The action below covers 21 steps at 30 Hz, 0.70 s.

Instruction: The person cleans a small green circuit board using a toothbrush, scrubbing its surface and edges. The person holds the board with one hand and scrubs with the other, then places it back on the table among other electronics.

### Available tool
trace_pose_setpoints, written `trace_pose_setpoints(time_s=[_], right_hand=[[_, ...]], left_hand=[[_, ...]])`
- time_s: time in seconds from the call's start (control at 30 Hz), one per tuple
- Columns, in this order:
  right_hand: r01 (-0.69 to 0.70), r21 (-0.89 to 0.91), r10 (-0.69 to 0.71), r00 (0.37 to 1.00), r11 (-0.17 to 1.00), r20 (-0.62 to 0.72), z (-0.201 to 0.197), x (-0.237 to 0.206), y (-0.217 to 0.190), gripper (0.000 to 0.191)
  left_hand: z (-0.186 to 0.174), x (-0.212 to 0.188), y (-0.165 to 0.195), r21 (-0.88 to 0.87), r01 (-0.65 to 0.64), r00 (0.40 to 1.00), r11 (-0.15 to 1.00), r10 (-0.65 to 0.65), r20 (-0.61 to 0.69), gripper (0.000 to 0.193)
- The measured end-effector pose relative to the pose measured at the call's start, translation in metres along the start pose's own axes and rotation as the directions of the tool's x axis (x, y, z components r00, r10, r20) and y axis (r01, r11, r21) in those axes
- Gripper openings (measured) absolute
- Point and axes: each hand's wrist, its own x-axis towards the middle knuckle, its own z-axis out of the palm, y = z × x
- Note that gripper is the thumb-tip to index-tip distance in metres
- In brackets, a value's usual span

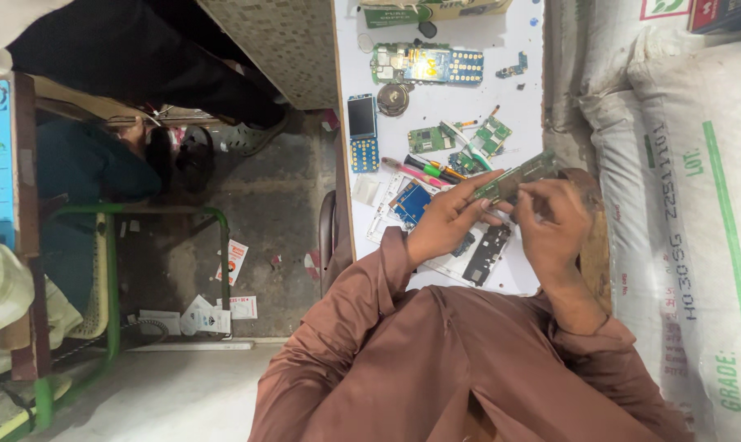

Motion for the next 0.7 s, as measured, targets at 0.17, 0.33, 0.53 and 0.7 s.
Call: trace_pose_setpoints(time_s=[0.17, 0.33, 0.53, 0.7], right_hand=[[0.022, 0.074, -0.023, 1.0, 0.997, 0.014, -0.0002, -0.001, 0.0011, 0.014], [0.015, 0.021, -0.015, 1.0, 1.0, 0.014, 0.0027, -0.0015, 0.0033, 0.015], [-0.026, -0.038, 0.024, 0.999, 0.999, -0.048, 0.002, 0.0005, 0.0029, 0.015], [-0.015, -0.001, 0.015, 1.0, 1.0, -0.017, 0.0014, -0.0003, 0.0009, 0.016]], left_hand=[[-0.0003, 0.0003, -0.0016, -0.004, -0.007, 1.0, 1.0, 0.007, -0.006, 0.046], [-0.0016, 0.0016, -0.0056, -0.03, -0.011, 1.0, 0.999, 0.012, 0.008, 0.046], [-0.0009, 0.003, -0.0053, -0.122, -0.021, 1.0, 0.992, 0.023, 0.015, 0.045], [-0.0013, 0.0024, -0.0027, -0.088, -0.024, 1.0, 0.996, 0.025, 0.011, 0.047]])
